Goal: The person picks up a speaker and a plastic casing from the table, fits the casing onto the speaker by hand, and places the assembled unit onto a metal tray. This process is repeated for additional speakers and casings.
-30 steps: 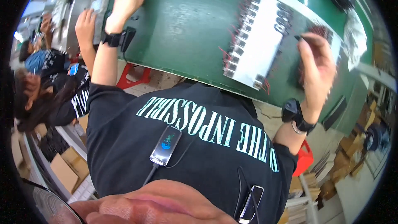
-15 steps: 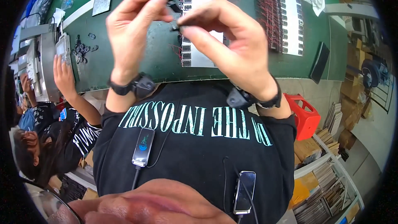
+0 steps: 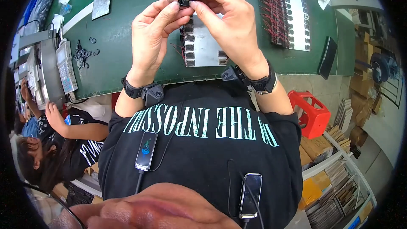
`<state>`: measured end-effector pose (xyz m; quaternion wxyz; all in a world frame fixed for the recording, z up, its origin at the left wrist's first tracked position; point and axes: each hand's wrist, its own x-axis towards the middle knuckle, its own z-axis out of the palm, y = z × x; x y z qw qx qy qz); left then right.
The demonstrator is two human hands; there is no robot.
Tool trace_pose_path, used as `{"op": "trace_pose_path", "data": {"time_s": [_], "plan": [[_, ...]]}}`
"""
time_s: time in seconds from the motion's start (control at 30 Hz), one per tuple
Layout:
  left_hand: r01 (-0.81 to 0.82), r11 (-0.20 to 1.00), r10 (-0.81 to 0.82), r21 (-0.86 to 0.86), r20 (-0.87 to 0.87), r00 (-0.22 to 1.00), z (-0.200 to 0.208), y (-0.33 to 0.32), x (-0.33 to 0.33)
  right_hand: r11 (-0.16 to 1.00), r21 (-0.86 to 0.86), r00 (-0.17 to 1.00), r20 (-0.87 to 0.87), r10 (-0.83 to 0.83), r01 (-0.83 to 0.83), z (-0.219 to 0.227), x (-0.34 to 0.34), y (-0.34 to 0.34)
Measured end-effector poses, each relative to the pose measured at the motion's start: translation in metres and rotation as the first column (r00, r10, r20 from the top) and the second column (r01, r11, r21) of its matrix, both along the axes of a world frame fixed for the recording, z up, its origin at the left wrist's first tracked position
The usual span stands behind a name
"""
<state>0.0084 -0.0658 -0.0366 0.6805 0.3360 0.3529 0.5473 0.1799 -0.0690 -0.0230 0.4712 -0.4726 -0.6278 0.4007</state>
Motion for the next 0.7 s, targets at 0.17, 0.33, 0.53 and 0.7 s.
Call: {"op": "trace_pose_path", "data": {"time_s": [0.17, 0.33, 0.53, 0.7], "plan": [[-0.005, 1.0, 0.005, 0.018, -0.01, 1.0, -0.002, -0.001, 0.003, 0.998, -0.061, 1.0, -0.011, 0.001, -0.001, 0.002, -0.001, 0.001], [-0.004, 1.0, 0.005, 0.02, -0.033, 0.999, -0.004, -0.001, 0.004, 0.998, 0.065, 0.997, 0.082, 0.014, -0.019, -0.003, 0.004, 0.005], [0.021, 0.998, -0.017, 0.052, -0.079, 0.997, 0.0, -0.001, 0.003, 0.973, -0.125, 0.978, -0.11, 0.18, -0.193, 0.003, 0.019, 0.016], [0.026, 0.998, -0.021, 0.059, -0.077, 0.997, 0.0, -0.002, 0.005, 0.963, -0.162, 0.976, -0.069, 0.204, -0.213, 0.017, 0.017, 0.016]]}}
